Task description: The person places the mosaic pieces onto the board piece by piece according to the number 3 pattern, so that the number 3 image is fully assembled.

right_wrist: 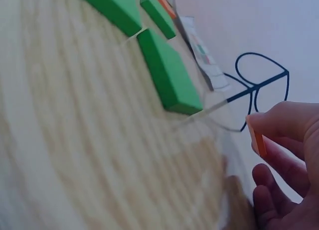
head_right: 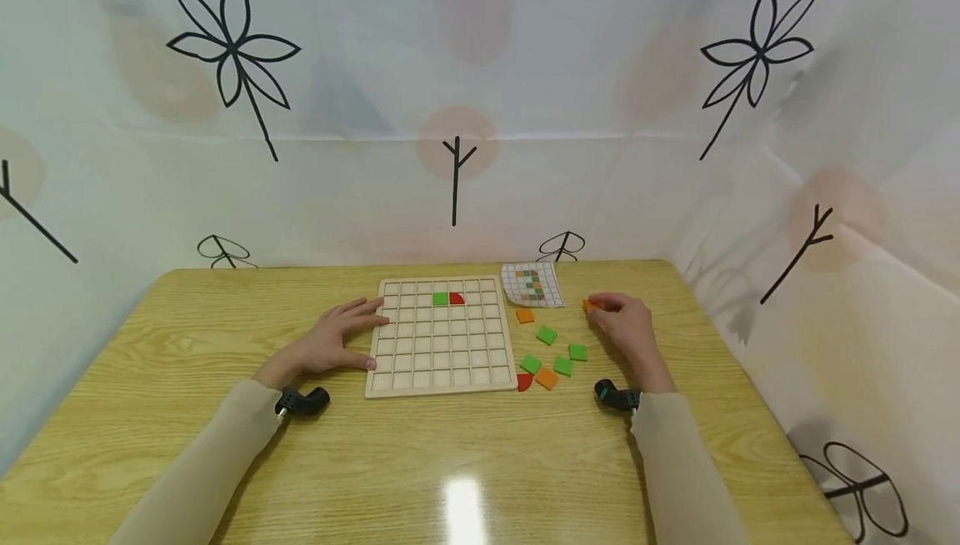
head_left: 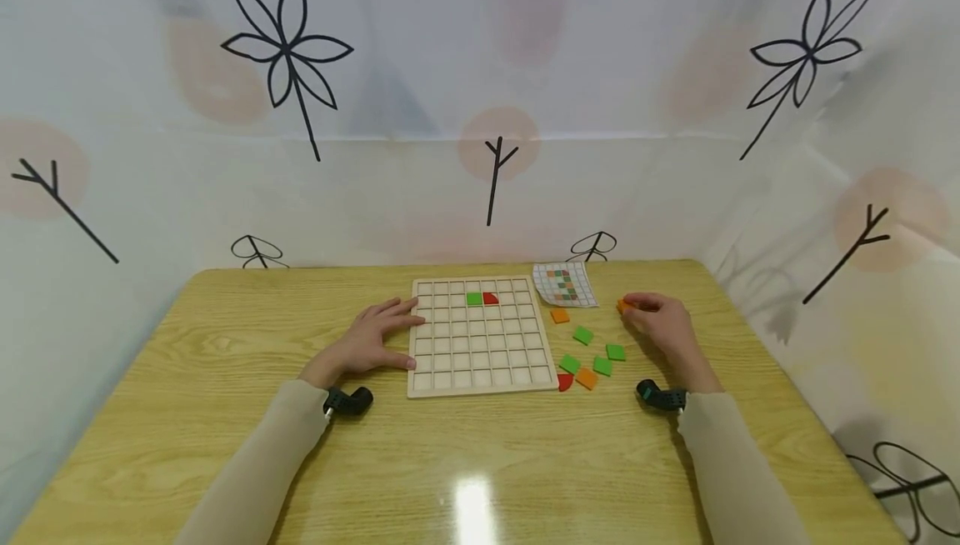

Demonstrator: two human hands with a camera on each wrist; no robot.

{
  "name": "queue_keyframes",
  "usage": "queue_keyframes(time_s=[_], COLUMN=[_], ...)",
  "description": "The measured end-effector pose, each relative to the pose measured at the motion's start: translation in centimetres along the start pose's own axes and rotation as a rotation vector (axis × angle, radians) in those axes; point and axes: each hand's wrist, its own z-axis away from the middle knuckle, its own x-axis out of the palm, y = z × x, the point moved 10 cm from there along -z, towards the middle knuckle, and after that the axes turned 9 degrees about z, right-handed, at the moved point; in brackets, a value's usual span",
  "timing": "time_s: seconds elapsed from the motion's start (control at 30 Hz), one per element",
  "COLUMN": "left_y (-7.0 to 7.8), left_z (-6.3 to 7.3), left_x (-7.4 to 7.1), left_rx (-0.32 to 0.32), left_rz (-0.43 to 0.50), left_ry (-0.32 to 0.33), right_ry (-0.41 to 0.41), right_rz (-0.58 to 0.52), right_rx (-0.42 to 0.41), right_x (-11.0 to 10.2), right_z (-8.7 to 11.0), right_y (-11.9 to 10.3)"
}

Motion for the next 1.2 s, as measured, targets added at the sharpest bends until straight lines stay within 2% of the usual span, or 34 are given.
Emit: queue_keyframes(time_s=[0.13, 0.3, 0.7, 0.97, 1.2], left_y=[0.1, 0.0, -0.5, -0.4, -0.4], left_z=[0.0, 0.1, 0.0, -0.1, -0.2], left_x=[0.0, -0.2, 0.1, 0.2, 0.2], left_rx=[-0.002, -0.004, -0.015, -0.01, 0.001], left_rz=[0.002, 0.002, -0.013, -0.019, -0.024], left_ry=[0.0, 0.005, -0.008, -0.007, -0.002], right_ry=[0.0, -0.002, -0.042, -0.058, -0.076], right_rz=[0.017, -0.009, -0.072, -0.12, -0.11], right_rx=[-0.004, -0.072, -0.178, -0.241, -0.282], right_x=[-0.3, 0.2, 4.7, 7.3, 9.6], right_z=[-0.3, -0.3, -0.8, -0.7, -0.5], right_y=[-1.1, -3.8, -10.0, -12.6, -14.4])
